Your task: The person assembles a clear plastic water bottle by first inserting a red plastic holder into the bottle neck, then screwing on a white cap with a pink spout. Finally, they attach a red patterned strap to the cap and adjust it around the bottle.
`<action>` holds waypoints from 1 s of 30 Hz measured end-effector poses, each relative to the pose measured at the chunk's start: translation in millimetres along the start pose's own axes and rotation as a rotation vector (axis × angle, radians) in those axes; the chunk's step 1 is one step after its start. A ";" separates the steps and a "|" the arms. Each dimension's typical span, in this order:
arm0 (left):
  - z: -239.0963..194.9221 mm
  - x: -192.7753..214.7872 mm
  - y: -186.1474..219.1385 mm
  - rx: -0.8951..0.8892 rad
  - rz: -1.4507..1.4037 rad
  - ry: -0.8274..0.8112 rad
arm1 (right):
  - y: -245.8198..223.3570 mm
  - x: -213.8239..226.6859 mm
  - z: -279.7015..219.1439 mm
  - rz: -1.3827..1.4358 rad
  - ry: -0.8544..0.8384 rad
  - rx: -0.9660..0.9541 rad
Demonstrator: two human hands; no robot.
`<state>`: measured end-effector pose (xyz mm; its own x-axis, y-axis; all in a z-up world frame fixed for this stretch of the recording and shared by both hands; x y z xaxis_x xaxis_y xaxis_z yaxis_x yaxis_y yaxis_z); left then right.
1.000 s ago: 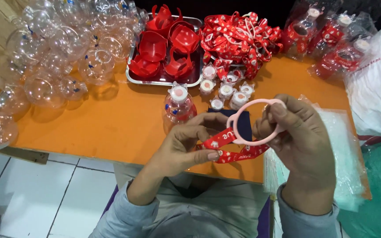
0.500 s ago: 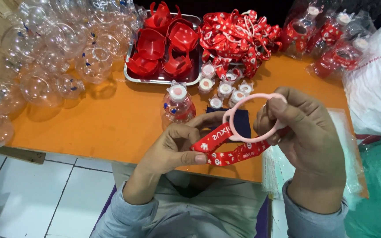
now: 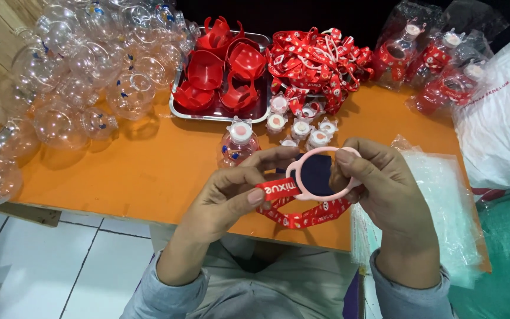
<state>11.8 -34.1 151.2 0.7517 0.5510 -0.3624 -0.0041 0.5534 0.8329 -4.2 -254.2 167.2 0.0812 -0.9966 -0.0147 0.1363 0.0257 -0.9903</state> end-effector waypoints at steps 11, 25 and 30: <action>-12.8 30.0 -26.6 -0.029 -0.144 0.027 | -4.9 1.6 -3.2 0.088 0.048 0.009; 7.2 7.4 -46.7 -0.021 0.465 0.106 | -41.9 10.1 -5.5 0.064 0.059 0.138; -43.7 82.0 -56.1 0.060 0.182 0.551 | -39.3 50.4 -4.0 0.064 0.064 0.184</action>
<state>44.9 7.3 56.5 0.2883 0.8864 -0.3623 -0.0512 0.3920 0.9185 -9.4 -305.8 204.8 0.0335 -0.9953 -0.0910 0.3114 0.0969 -0.9453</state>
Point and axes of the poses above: each hand's wrist, its own z-axis towards the middle knuckle, its own x-axis out of the back of the hand, y = z × x, the point moved 5 cm from there along z, towards the middle knuckle, and after that the axes turned 4 degrees about x, right-handed, at the moved point
